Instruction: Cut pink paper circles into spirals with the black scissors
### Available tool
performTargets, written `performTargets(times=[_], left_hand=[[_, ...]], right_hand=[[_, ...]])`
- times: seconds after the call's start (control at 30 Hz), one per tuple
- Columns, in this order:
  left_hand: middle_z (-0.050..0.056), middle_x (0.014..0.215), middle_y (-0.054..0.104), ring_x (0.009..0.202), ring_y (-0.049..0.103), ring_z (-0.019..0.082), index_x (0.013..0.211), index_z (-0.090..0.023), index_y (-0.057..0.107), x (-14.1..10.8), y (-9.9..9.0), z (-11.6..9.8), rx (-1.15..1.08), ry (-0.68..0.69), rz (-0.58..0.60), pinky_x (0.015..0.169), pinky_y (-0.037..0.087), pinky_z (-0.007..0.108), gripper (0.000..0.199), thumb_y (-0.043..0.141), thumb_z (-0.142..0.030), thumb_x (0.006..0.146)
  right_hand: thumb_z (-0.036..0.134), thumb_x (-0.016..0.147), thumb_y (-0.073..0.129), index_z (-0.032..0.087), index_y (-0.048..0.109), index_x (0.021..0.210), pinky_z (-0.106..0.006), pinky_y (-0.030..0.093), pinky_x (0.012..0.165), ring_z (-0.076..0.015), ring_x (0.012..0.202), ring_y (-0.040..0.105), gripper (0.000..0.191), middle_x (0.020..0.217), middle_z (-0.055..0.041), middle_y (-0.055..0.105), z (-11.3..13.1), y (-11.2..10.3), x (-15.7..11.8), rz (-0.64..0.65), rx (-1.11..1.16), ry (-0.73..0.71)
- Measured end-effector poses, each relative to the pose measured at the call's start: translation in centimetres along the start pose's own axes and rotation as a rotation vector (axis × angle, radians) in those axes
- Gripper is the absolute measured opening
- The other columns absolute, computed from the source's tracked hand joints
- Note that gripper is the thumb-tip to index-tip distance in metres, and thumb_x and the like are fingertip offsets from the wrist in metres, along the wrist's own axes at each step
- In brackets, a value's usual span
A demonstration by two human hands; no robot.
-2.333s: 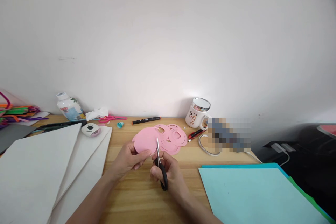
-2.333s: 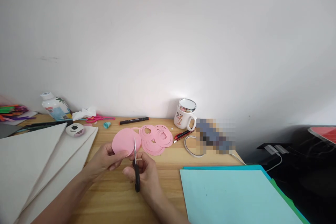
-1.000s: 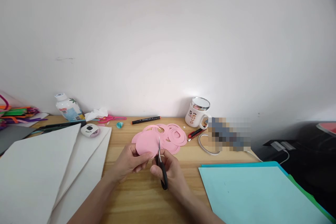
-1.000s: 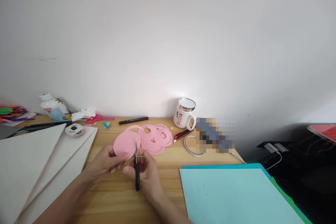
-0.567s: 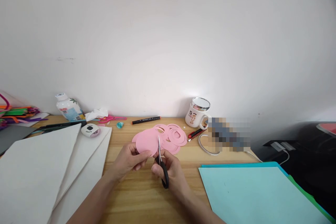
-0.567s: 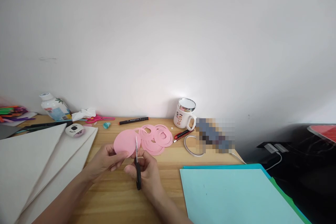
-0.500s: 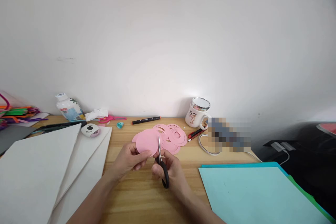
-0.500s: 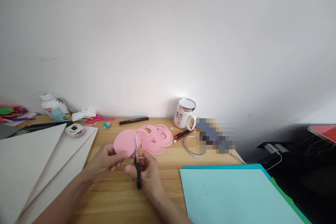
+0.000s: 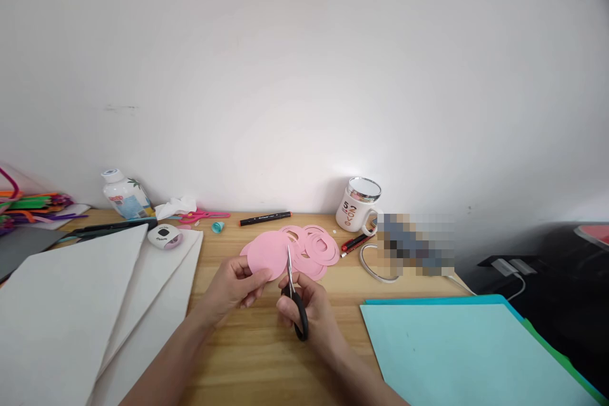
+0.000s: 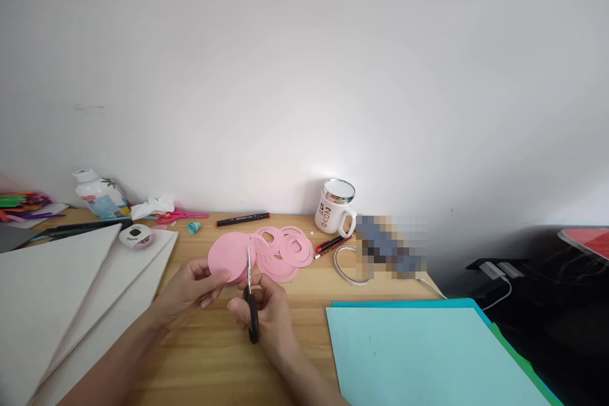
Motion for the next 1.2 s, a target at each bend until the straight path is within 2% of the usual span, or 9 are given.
performTargets(times=[0.2, 0.4, 0.63, 0.83, 1.2], left_hand=[[-0.002, 0.047, 0.055, 0.03, 0.039, 0.005, 0.061, -0.012, 0.056, 0.1, 0.3, 0.5, -0.103, -0.036, 0.055, 0.029, 0.024, 0.017, 0.033, 0.063, -0.042, 0.071], [-0.004, 0.042, 0.048, 0.032, 0.032, 0.002, 0.053, -0.011, 0.053, 0.1, 0.0, 0.4, 0.012, -0.018, -0.009, 0.034, 0.017, 0.016, 0.034, 0.065, -0.039, 0.07], [-0.005, 0.04, 0.044, 0.032, 0.03, 0.003, 0.051, -0.013, 0.051, 0.0, 0.4, 0.4, 0.073, -0.016, 0.033, 0.034, 0.016, 0.018, 0.035, 0.064, -0.041, 0.068], [-0.005, 0.039, 0.044, 0.032, 0.031, 0.003, 0.051, -0.013, 0.051, 0.1, 0.2, 0.3, 0.112, -0.001, 0.026, 0.035, 0.017, 0.018, 0.035, 0.063, -0.041, 0.068], [-0.005, 0.04, 0.044, 0.033, 0.03, 0.004, 0.054, -0.012, 0.057, 0.0, 0.1, -0.1, 0.119, 0.004, -0.003, 0.035, 0.018, 0.019, 0.034, 0.063, -0.042, 0.068]], right_hand=[[0.045, 0.063, 0.071, 0.018, 0.048, 0.077, -0.018, 0.03, 0.039, -0.0062, 0.037, 0.039, 0.038, 0.044, 0.0087, 0.049, -0.3, 0.4, -0.2, -0.004, -0.014, 0.025], [0.046, 0.062, 0.072, 0.018, 0.048, 0.078, -0.018, 0.029, 0.04, -0.0068, 0.039, 0.039, 0.04, 0.046, 0.0085, 0.048, -0.4, 0.6, -0.4, -0.008, -0.039, 0.064], [0.041, 0.061, 0.075, 0.016, 0.051, 0.081, -0.019, 0.025, 0.045, -0.0073, 0.05, 0.034, 0.04, 0.057, 0.0064, 0.044, 1.0, 0.7, -0.2, 0.031, -0.011, -0.051], [0.041, 0.063, 0.073, 0.018, 0.048, 0.081, -0.019, 0.02, 0.043, -0.007, 0.047, 0.03, 0.039, 0.055, 0.007, 0.044, 0.4, 0.6, -0.1, 0.043, 0.019, -0.039], [0.044, 0.062, 0.072, 0.019, 0.048, 0.076, -0.018, 0.027, 0.039, -0.0066, 0.04, 0.032, 0.037, 0.047, 0.0096, 0.041, 0.3, 0.4, -0.2, -0.016, -0.037, 0.006]])
Point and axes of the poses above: each hand's wrist, its own x-axis towards the middle knuckle, its own y-axis out of the palm, z = x × y, the point moved 5 cm from there along x, towards the middle knuckle
